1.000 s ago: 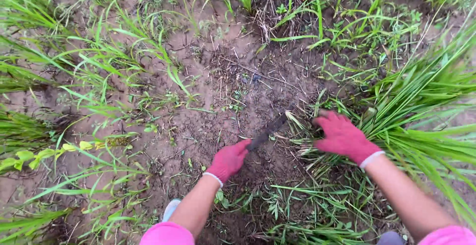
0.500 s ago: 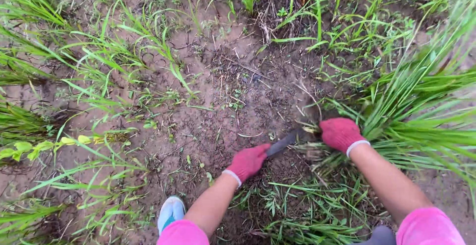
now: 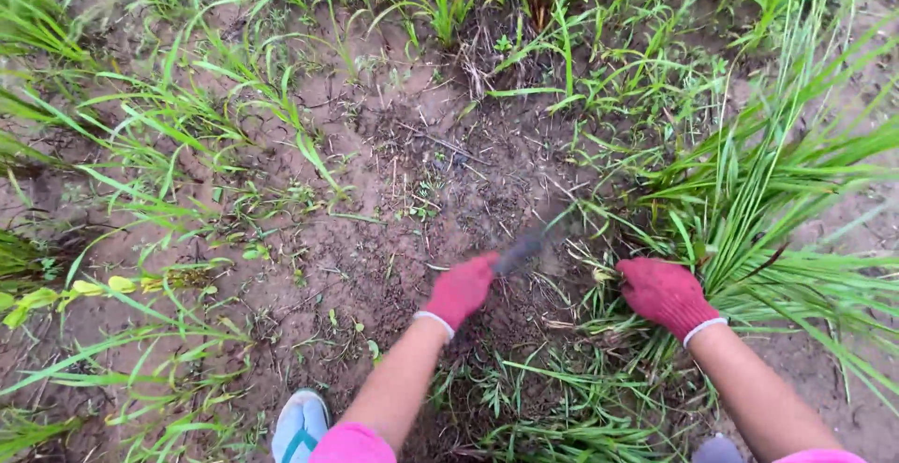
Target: The person uses a curved sickle to cut weeds at the base and pulls them from the soil in a garden bed. The person repeatedly cuts and removes weeds, gathering them by hand and moving along the bed.
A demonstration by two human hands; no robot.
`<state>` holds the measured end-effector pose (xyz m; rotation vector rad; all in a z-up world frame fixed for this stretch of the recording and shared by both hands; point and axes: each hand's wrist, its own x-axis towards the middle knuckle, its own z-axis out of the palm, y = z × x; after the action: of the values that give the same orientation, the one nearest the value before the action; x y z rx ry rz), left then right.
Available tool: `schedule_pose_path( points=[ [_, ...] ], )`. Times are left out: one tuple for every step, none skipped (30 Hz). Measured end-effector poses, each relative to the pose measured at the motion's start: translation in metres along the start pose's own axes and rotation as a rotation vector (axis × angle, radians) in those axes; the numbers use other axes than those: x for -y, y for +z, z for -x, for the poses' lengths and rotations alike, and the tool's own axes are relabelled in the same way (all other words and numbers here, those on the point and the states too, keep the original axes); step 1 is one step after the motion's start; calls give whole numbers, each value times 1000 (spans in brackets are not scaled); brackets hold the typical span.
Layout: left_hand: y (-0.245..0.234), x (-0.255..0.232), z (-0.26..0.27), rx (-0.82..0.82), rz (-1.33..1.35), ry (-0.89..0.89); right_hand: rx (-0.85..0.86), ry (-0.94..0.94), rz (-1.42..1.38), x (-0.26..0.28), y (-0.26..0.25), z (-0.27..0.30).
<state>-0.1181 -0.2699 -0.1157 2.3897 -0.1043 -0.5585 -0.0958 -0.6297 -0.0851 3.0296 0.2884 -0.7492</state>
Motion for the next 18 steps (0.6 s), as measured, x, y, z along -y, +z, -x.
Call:
schedule_pose_path(
  points=[
    [-18, -2, -5, -126, 21, 72, 10, -9, 17, 1, -5, 2],
    [-36, -2, -6, -251, 41, 135, 25, -25, 33, 5, -9, 4],
    [-26, -4, 3, -241, 41, 128, 37, -25, 27, 17, -17, 14],
    [-22, -8, 3, -206, 91, 184, 12, -36, 12, 26, -30, 17],
    [-18, -12, 3, -171, 141, 240, -13, -46, -4, 36, -44, 20],
    [-9, -15, 5, -172, 138, 244, -17, -45, -6, 47, -56, 16],
    [0, -18, 7, -115, 219, 321, -86, -91, 12, 59, -67, 13],
    [13, -21, 12, -54, 304, 394, -148, -137, 31, 70, -77, 12],
    [18, -12, 14, -50, 306, 394, -144, -134, 31, 78, -81, 9],
    [21, -4, 12, -3, 239, 241, -151, -153, 77, 85, -90, 1],
    [25, 4, 11, 44, 171, 88, -157, -171, 123, 93, -99, -6],
    [19, 19, 3, 39, 174, 89, -159, -174, 127, 86, -94, -22],
    [14, 34, -5, -14, 113, 67, -87, -52, 196, 80, -89, -37],
    [9, 51, -12, -67, 50, 45, -15, 70, 262, 75, -83, -53],
    [-16, 28, -14, -72, 52, 44, -18, 67, 265, 48, -36, -81],
    [-43, 6, -17, -243, 299, -188, 8, 174, 249, 17, 4, -107],
    [-71, -16, -20, -413, 547, -420, 34, 281, 232, -12, 41, -134],
    [-55, -21, -30, -420, 550, -414, 26, 281, 234, -18, 43, -134]
  ],
)
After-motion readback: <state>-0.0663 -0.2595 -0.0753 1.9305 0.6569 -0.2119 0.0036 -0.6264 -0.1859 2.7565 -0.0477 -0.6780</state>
